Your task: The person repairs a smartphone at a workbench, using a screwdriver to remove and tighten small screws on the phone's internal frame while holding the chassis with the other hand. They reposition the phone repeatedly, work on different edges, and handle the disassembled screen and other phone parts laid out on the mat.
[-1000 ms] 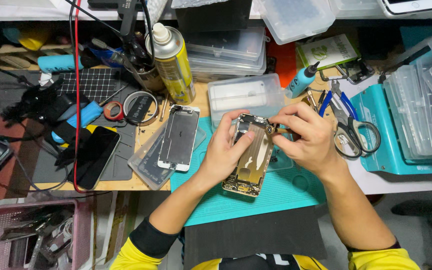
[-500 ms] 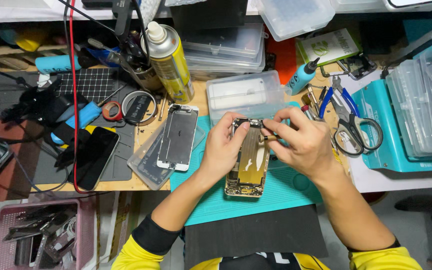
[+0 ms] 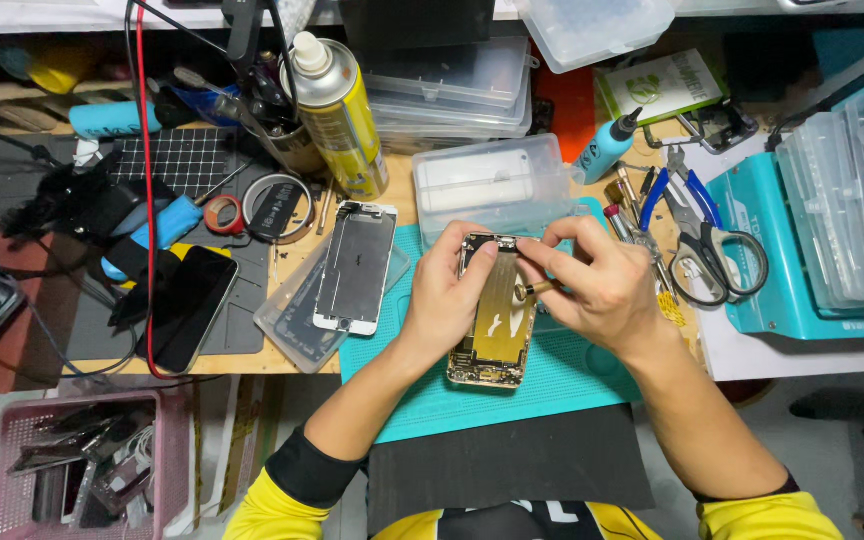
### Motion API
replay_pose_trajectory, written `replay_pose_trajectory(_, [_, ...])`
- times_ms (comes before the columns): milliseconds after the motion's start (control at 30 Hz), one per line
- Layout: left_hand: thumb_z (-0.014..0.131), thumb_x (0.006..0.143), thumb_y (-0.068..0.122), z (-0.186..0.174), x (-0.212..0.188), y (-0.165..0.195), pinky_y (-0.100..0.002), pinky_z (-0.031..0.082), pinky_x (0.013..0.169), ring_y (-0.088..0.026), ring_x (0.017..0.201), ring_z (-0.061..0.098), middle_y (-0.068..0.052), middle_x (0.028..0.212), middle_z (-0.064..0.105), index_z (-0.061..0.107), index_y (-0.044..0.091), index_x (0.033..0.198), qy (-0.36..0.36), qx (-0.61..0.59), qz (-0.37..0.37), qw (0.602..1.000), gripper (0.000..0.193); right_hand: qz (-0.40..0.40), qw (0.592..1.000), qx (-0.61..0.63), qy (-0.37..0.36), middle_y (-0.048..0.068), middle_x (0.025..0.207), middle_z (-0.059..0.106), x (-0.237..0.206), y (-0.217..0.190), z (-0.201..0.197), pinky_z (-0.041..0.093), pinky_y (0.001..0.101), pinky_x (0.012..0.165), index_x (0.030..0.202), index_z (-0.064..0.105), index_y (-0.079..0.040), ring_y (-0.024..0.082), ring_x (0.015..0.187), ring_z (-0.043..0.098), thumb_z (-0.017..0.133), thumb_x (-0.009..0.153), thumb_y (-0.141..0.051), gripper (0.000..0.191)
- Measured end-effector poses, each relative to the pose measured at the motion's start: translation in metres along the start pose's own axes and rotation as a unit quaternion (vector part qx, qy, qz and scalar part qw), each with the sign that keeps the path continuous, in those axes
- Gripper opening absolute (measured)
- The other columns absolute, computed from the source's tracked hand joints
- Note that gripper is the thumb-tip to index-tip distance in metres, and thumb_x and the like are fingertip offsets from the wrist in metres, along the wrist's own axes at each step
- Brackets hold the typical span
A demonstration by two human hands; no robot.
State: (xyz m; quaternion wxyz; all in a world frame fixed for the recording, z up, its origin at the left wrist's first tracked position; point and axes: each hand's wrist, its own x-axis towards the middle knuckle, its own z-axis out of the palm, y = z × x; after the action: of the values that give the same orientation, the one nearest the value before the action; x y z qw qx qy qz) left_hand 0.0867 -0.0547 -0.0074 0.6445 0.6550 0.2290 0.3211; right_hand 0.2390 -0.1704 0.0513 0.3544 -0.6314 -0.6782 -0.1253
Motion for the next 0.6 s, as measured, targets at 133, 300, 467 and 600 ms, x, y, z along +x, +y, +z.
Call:
replay_pose_trajectory(133, [0.060, 0.104, 0.015, 0.000, -0.002, 0.005, -0.026, 0.055, 0.072, -0.006, 0.084, 0.065, -0.004, 0.093, 0.072, 0.060, 0.001, 0.114, 0.003, -0.007, -0.017, 1.000, 0.017, -0.007, 1.000, 0.007, 0.004, 0.004, 0.097, 0.064, 0.000, -0.002, 0.001, 0.046, 0.0303, 0.053, 0.110, 0.077, -0.010, 0.013, 0.058, 0.055, 0.086, 0.084, -0.011, 0.027])
replay_pose_trajectory(300, [0.059, 0.103, 0.013, 0.000, -0.004, 0.011, -0.026, 0.056, 0.078, -0.007, 0.090, 0.067, -0.004, 0.099, 0.073, 0.061, 0.001, 0.116, 0.001, -0.002, 0.015, 1.000, 0.018, -0.028, 1.000, -0.001, -0.009, 0.004, 0.096, 0.063, 0.001, -0.005, 0.002, 0.046, 0.0310, 0.055, 0.113, 0.077, -0.009, 0.013, 0.058, 0.055, 0.085, 0.083, -0.009, 0.031])
replay_pose_trajectory(467, [0.060, 0.104, 0.014, 0.000, -0.007, 0.011, -0.026, 0.055, 0.077, -0.007, 0.087, 0.066, -0.005, 0.095, 0.072, 0.061, 0.001, 0.115, 0.010, 0.019, 0.020, 1.000, 0.017, -0.038, 0.999, -0.008, -0.020, 0.004, 0.097, 0.064, 0.001, -0.004, 0.006, 0.048, 0.0325, 0.058, 0.114, 0.077, -0.009, 0.016, 0.062, 0.057, 0.083, 0.079, -0.006, 0.036])
replay_pose_trajectory(600, [0.060, 0.103, 0.014, -0.001, -0.008, 0.008, -0.026, 0.054, 0.072, -0.007, 0.083, 0.065, -0.004, 0.090, 0.071, 0.061, 0.001, 0.114, 0.012, 0.002, -0.004, 1.000, 0.017, -0.056, 0.998, -0.027, -0.010, 0.004, 0.096, 0.063, -0.002, -0.002, 0.009, 0.050, 0.0339, 0.062, 0.116, 0.076, -0.010, 0.019, 0.068, 0.060, 0.082, 0.078, -0.006, 0.039])
